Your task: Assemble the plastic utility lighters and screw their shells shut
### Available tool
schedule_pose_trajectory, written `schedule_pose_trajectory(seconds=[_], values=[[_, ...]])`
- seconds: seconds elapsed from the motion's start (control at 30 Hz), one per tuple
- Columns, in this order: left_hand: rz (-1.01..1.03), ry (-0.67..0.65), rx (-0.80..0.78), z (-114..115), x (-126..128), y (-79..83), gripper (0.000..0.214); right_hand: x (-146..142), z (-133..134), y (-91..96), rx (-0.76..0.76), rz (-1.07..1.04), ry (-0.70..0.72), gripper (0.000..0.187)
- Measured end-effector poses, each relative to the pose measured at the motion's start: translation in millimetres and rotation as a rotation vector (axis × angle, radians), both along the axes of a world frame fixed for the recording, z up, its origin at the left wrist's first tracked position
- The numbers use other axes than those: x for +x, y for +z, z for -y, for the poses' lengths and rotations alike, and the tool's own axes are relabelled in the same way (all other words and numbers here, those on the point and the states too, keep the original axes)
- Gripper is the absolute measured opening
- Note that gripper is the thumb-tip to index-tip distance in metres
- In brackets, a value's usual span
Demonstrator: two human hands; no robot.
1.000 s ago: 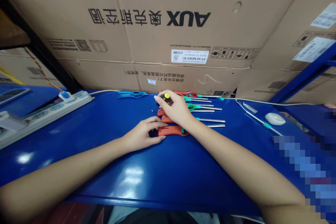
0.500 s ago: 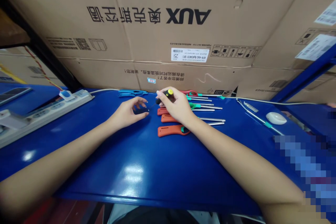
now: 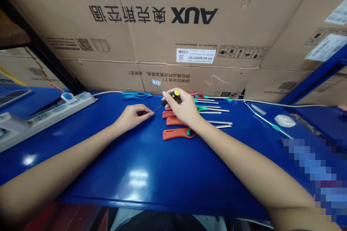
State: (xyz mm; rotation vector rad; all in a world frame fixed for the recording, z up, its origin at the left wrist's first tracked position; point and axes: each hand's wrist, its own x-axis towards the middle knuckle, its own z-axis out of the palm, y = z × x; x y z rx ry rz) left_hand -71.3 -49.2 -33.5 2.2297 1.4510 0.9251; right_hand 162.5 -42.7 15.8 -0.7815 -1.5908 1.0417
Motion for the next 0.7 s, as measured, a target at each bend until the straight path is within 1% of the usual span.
schedule_pose_trajectory(seconds=[0.13, 0.2, 0.3, 0.37, 0.43, 0.53, 0.63, 0.7], values=[[-0.039, 0.026, 0.004, -2.7, -4.3, -1.8, 0.018, -0.5, -0.6, 2.1, 0.01, -0.028, -0.011, 0.04], [-0.058, 0.044, 0.009, -2.6, -5.5, 0.2, 0.017, -0.9, 0.3, 4.8, 0.001, -0.051, -0.022, 0.04], [-0.077, 0.065, 0.046, 3.3, -1.9, 9.1, 0.018, 2.2, 6.1, 10.9, -0.014, -0.074, -0.055, 0.039], [-0.064, 0.034, 0.083, 12.2, 5.5, 17.6, 0.026, 8.6, 13.6, 15.1, -0.024, -0.096, -0.094, 0.038], [0.036, -0.081, 0.097, 24.4, 16.3, 25.2, 0.031, 18.0, 23.2, 17.7, -0.044, -0.142, -0.137, 0.037], [0.183, -0.171, 0.003, 43.3, 33.8, 30.6, 0.028, 33.6, 37.6, 17.3, -0.081, -0.229, -0.174, 0.036], [0.273, -0.178, -0.082, 55.9, 45.1, 28.5, 0.026, 43.6, 46.9, 12.5, -0.113, -0.295, -0.178, 0.036], [0.282, -0.167, -0.072, 59.2, 47.6, 25.9, 0.023, 46.3, 48.5, 8.1, -0.15, -0.321, -0.178, 0.038]])
